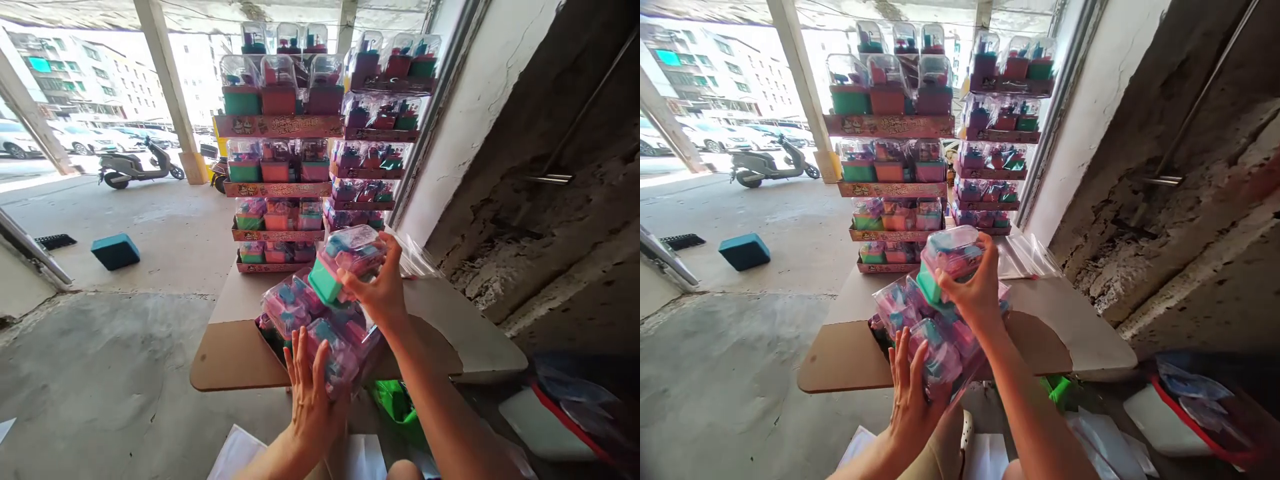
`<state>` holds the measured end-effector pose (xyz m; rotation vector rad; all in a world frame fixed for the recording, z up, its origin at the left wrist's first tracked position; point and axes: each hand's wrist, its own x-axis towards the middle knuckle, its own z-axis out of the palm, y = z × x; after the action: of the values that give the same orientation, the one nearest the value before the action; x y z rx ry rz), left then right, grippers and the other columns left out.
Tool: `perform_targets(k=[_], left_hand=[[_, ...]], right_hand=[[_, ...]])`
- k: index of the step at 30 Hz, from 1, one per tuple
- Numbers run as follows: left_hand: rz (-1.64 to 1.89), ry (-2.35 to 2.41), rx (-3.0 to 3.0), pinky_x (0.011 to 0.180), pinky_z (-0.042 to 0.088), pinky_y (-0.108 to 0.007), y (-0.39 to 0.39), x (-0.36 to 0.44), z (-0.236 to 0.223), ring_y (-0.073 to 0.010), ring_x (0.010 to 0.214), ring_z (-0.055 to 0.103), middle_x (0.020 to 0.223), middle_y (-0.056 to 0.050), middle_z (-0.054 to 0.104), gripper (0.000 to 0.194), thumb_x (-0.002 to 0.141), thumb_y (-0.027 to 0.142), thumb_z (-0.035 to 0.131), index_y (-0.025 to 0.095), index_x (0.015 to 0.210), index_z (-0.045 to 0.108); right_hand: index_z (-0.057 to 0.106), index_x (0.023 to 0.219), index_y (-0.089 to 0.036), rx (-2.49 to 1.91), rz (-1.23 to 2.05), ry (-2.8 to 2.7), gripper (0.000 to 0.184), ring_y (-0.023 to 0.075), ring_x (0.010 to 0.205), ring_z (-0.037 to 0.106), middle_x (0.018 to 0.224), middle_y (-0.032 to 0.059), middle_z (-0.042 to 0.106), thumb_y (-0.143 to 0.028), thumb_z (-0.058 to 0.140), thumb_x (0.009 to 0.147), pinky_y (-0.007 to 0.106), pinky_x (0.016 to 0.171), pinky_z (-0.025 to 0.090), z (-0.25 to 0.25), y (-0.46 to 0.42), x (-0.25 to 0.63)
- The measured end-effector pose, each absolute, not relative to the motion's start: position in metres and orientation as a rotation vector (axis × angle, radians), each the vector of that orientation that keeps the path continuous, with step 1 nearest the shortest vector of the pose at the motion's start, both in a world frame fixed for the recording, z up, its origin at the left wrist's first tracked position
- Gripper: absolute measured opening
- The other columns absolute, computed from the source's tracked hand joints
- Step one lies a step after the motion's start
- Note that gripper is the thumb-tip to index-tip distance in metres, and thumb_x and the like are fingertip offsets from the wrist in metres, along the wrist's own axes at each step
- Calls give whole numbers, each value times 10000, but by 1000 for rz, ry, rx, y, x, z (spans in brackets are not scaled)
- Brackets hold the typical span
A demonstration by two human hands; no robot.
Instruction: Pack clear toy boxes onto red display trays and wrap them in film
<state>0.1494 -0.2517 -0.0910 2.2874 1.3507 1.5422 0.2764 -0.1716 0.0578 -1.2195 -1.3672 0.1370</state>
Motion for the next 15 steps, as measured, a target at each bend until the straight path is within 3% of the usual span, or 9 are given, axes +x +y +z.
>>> perform_targets(k=[6, 10, 13, 15], left_hand=[[1587, 1348, 2388, 1073, 190, -646, -254, 144, -105, -376, 1414, 102, 1545, -136, 108, 825, 737, 116, 584, 286, 1443, 191], [1584, 1412, 2251, 1064, 202, -664, -264, 135, -130, -393, 1409, 104, 1557, -150, 54, 948, 717, 200, 649, 270, 1476, 84], [1479, 1468, 2022, 1056, 284, -624, -275, 130, -150, -386, 1410, 67, 1559, -148, -65, 1053, 702, 266, 683, 260, 1483, -23], [1405, 1426, 1949, 1034, 366, -562, -280, 129, -160, -371, 1406, 79, 1556, -146, -87, 1072, 715, 317, 684, 256, 1481, -63]], right_hand=[[323, 1318, -197, -1183, 316, -1495, 836, 258, 1130, 484, 1262, 127, 467, -437, 722, 623, 464, 978, 378, 51, -135, 278], [278, 1381, -232, -1154, 351, -1416, 846, 260, 1215, 439, 1328, 131, 443, -595, 625, 700, 459, 983, 369, 41, -129, 310], [411, 1294, -215, -1298, 255, -997, 695, 252, 1134, 503, 1238, 121, 520, -645, 503, 755, 448, 928, 407, 20, -123, 360], [554, 1119, -189, -1406, 269, -819, 589, 257, 1032, 561, 1075, 103, 605, -647, 468, 758, 435, 845, 449, -4, -126, 387]])
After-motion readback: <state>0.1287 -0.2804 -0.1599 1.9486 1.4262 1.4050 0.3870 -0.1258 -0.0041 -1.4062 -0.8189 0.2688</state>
